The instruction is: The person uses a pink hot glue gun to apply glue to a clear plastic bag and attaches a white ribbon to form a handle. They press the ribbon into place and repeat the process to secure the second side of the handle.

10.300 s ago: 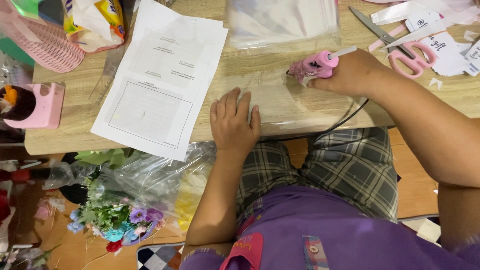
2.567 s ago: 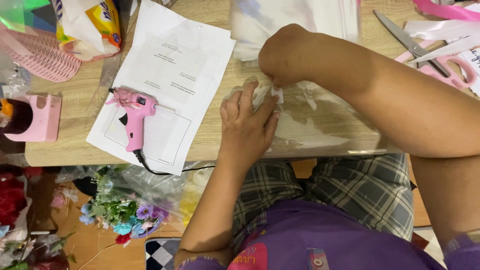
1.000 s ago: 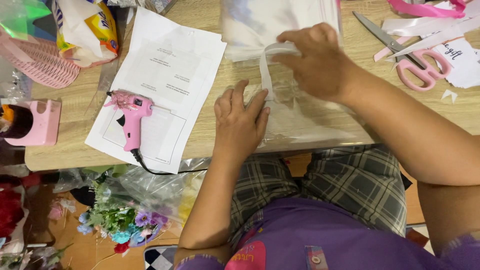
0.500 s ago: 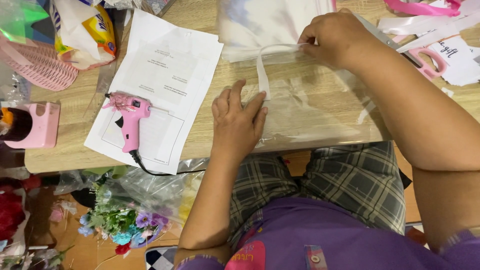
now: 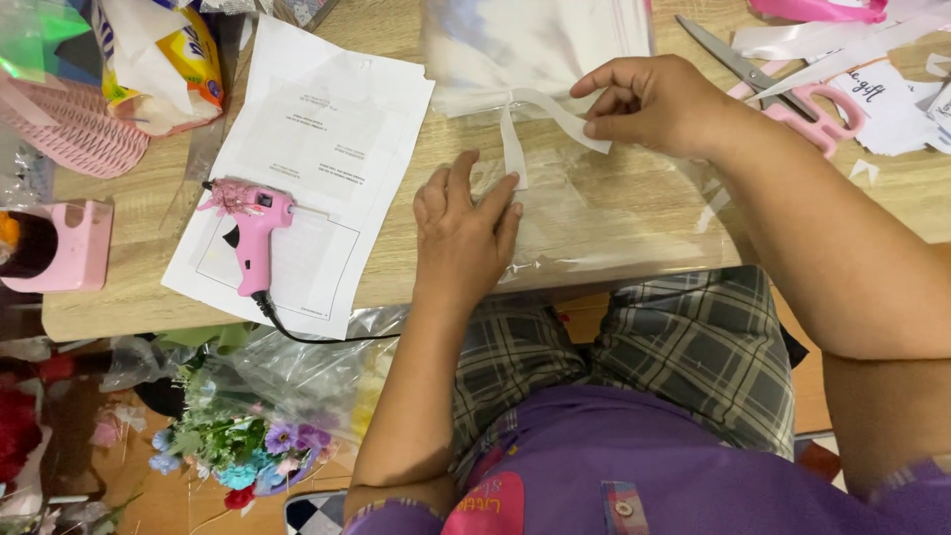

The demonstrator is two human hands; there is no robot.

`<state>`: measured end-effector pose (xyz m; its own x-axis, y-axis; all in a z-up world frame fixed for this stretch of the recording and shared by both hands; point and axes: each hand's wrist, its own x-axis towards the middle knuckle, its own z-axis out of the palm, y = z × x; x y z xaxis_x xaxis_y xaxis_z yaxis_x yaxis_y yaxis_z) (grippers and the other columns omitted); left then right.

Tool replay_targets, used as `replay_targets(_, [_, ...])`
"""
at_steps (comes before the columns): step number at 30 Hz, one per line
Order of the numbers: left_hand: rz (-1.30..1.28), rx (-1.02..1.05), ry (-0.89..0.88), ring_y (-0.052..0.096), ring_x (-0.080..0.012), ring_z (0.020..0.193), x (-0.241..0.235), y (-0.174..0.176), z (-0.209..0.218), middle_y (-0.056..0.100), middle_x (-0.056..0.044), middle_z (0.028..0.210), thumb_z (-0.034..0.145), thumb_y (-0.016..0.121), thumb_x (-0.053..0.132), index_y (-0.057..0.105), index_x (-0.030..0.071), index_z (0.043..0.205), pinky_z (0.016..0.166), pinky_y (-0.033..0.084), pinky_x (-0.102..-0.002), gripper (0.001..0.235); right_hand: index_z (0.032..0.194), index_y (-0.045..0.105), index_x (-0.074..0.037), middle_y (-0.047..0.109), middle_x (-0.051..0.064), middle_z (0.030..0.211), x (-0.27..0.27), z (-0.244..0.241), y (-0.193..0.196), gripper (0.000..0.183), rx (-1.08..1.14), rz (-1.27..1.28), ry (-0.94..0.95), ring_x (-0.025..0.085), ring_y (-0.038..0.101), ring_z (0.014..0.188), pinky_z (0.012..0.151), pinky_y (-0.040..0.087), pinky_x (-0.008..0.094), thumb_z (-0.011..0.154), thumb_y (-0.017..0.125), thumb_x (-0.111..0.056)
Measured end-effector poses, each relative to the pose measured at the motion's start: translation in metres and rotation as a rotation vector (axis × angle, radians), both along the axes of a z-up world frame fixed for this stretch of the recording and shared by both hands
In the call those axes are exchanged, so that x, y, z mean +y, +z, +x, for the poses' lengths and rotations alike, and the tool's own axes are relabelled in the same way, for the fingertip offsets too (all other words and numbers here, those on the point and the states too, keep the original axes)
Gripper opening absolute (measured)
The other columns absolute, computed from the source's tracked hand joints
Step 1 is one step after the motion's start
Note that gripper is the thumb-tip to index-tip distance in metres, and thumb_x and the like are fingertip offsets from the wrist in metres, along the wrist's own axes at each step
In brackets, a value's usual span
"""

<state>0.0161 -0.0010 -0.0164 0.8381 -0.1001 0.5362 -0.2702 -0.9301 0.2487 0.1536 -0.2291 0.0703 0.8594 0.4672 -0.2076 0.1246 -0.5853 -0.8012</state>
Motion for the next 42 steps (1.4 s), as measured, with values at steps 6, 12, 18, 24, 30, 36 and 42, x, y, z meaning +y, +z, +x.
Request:
replay_targets(6, [-0.011,0.051,0.001,0.043,-0.0426,0.132,0.0,0.001,-0.001,0.046,-0.015,0.148,0.103,0.059,0.036,0.066,0.022,0.132,0.105,0.039,-0.061,0.034,0.127,0.068,-0.01,0.073,0.005,0.097,0.009,-0.021,0.007,0.04,0.09,0.073,-0.074,0.014,0.069,0.08,0.076,0.061,0.026,0.089,0.078,-0.006])
replay_targets(12, [-0.019,0.076,0.002,0.042,-0.042,0.133,0.001,0.001,-0.001,0.044,-0.014,0.149,0.102,0.059,0.037,0.066,0.02,0.133,0.105,0.038,-0.061,0.036,0.124,0.071,-0.01,0.068,0.001,0.091,0.003,-0.021,-0.029,0.033,-0.027,0.114,-0.081,0.01,0.062,0.079,0.072,0.054,0.022,0.091,0.078,-0.007])
replay_targets(18, [0.0,-0.005,0.01,0.045,-0.0416,0.127,0.002,-0.004,0.001,0.047,-0.014,0.147,0.1,0.062,0.037,0.069,0.019,0.128,0.102,0.041,-0.06,0.034,0.125,0.069,-0.012,0.065,0.0,0.092,0.001,-0.025,-0.044,0.039,0.043,0.275,-0.15,0.007,0.061,0.081,0.074,0.056,0.018,0.088,0.08,-0.003])
replay_targets(24, [-0.003,-0.075,0.002,0.049,-0.0398,0.124,0.002,-0.006,0.0,0.049,-0.014,0.144,0.099,0.066,0.035,0.071,0.017,0.125,0.099,0.043,-0.059,0.032,0.121,0.07,-0.009,0.068,0.001,0.082,0.013,-0.043,-0.049,0.033,0.008,0.327,-0.238,0.007,0.064,0.074,0.074,0.064,0.024,0.09,0.079,-0.002])
replay_targets(30, [-0.012,-0.134,-0.025,0.049,-0.0385,0.122,0.003,-0.007,0.001,0.048,-0.015,0.142,0.099,0.068,0.031,0.071,0.015,0.123,0.098,0.045,-0.059,0.029,0.117,0.07,-0.011,0.066,-0.002,0.079,0.021,-0.051,-0.056,0.026,-0.031,0.377,-0.366,0.007,0.06,0.064,0.061,0.055,0.021,0.093,0.078,-0.003])
replay_targets(36, [0.001,-0.136,-0.018,0.047,-0.0375,0.123,0.003,-0.007,0.0,0.048,-0.014,0.142,0.098,0.069,0.031,0.071,0.016,0.122,0.099,0.045,-0.058,0.028,0.105,0.071,-0.015,0.056,-0.01,0.074,0.031,-0.052,-0.068,0.02,-0.085,0.448,-0.457,-0.001,0.054,0.071,0.077,0.055,0.017,0.092,0.08,-0.002])
replay_targets(42, [0.002,-0.158,-0.015,0.046,-0.0377,0.124,0.003,-0.009,0.0,0.046,-0.014,0.144,0.099,0.069,0.031,0.072,0.016,0.121,0.1,0.045,-0.057,0.027,0.09,0.066,-0.015,0.064,-0.004,0.085,0.033,-0.049,-0.086,0.025,-0.183,0.443,-0.423,0.004,0.055,0.076,0.072,0.054,0.017,0.09,0.082,0.004])
